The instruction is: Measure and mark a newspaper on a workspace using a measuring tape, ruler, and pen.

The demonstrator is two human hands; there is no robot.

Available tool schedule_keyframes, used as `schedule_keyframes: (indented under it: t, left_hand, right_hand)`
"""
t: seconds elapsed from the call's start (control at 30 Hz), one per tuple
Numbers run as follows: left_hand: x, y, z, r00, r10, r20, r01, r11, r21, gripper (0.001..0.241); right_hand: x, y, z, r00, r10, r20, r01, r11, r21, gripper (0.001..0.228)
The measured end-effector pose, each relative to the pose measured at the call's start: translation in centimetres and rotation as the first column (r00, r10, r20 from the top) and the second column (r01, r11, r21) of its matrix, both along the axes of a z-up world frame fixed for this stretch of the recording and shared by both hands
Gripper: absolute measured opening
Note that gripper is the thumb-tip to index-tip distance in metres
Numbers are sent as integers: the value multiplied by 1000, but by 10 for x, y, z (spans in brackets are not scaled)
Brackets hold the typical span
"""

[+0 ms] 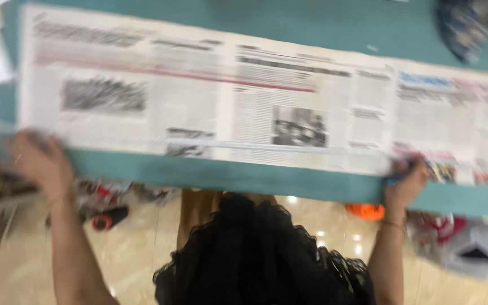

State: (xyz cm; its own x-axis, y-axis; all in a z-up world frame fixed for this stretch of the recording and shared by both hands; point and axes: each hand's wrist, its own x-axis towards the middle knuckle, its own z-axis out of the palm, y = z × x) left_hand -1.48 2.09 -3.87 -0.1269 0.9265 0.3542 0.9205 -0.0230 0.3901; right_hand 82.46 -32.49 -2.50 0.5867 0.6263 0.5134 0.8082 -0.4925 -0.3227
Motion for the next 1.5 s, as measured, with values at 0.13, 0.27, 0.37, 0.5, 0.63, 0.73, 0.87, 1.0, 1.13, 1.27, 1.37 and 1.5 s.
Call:
schedule_keyframes:
  t: [0.13,0.27,0.37,0.5,0.63,0.73,0.87,1.0,1.13,1.27,1.37,1.5]
  left_hand:
    - [-27,-1,-3,997,11,-71,-9,1000,26,39]
    - [-19,-6,27,1000,-21,-23,21,1000,-4,41]
    - [-17,-7,33,997,-65,39,65,998,3,44]
    - [-20,-5,40,982,-141,126,138,990,35,44]
    - [-14,-7,51,982,-174,77,173,985,23,39]
    - [-9,-8,54,972,-224,71,222,975,29,37]
    - [-3,-11,48,961,-260,100,256,966,47,35]
    - [-2,-9,49,958,-257,126,253,966,52,37]
    - [-3,-9,53,967,-237,89,232,971,60,41]
    - [-4,-9,53,964,-246,97,243,969,50,46]
    - [-7,-6,53,969,-222,108,218,975,48,51]
    - [-19,-2,45,978,-190,87,188,982,38,57]
  right_hand:
    - [4,-1,9,989,115,92,-111,993,-48,29]
    - [30,-4,-6,992,37,118,-26,995,-92,33]
    - [40,-5,-9,993,-19,114,31,994,-106,33]
    - [31,2,3,993,-112,19,114,987,-116,40]
    - [57,-9,-11,989,-133,62,139,985,-107,40]
    - [85,-20,-20,964,-105,245,154,970,-188,34]
    - [121,-31,-32,970,-105,221,155,962,-224,38]
    - [134,-31,-43,946,-137,294,198,962,-190,43]
    - [58,7,-29,831,-144,537,268,950,-161,29]
    - [-12,38,-19,977,-112,180,131,986,-100,43]
    - [-36,42,-17,990,-136,45,140,984,-113,49]
    - [-48,44,-7,983,-174,-52,167,980,-104,48]
